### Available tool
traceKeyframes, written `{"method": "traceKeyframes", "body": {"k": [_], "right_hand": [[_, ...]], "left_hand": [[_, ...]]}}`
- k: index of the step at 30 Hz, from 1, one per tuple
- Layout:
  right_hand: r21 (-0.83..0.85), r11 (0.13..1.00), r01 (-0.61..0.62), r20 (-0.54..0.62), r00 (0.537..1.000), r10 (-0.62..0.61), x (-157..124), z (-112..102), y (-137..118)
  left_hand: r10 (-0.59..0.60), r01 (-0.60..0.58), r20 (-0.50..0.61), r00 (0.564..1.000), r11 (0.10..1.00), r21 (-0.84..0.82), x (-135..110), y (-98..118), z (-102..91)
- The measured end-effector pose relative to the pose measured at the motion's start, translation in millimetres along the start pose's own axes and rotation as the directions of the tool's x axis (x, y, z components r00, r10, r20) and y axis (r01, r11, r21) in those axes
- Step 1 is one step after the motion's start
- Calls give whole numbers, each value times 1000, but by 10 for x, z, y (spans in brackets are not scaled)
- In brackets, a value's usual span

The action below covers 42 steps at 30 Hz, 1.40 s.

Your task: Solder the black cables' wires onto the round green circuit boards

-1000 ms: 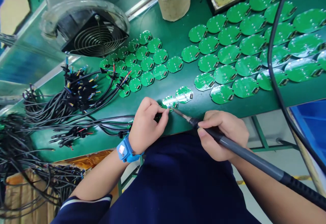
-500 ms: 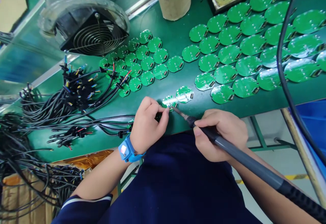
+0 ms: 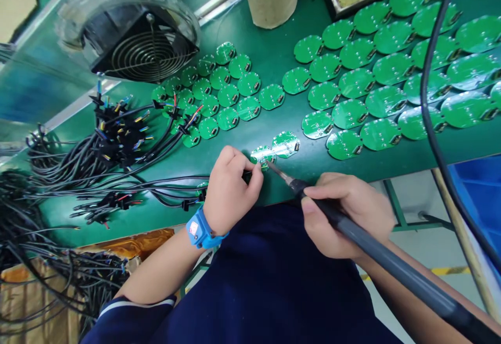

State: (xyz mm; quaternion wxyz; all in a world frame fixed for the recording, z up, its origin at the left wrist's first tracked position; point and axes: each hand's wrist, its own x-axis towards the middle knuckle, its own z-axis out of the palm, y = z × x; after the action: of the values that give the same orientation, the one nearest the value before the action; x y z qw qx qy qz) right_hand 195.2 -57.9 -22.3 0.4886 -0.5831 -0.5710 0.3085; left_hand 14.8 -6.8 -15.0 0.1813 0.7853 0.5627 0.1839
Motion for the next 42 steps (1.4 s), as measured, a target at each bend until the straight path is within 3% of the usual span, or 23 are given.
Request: {"method": "traceKeyframes", "body": {"k": [4, 11, 23, 30, 37, 42], "right_hand": [[29, 999, -17, 12, 1000, 17, -10, -38, 13], [16, 996, 85, 65, 994, -86, 63, 31, 88], [-27, 991, 129, 110, 986, -125, 88, 33, 93], [-62, 972, 227, 115, 969, -219, 72, 52, 127], [176, 981, 83, -43, 996, -77, 97, -4, 202], [52, 996, 73, -254, 965, -58, 149, -157, 459]], "left_hand": [[-19, 20, 21, 1000, 999, -26, 10, -6, -30], [-15, 26, 72, 997, 987, -156, 44, -70, -104], [-66, 84, 103, 992, 981, -175, 98, -81, -116], [-91, 107, 106, 990, 983, -149, 123, -63, -121], [-96, 115, 148, 984, 985, -127, 181, -64, -150], [-106, 123, 150, 983, 986, -114, 145, -27, -125]]}}
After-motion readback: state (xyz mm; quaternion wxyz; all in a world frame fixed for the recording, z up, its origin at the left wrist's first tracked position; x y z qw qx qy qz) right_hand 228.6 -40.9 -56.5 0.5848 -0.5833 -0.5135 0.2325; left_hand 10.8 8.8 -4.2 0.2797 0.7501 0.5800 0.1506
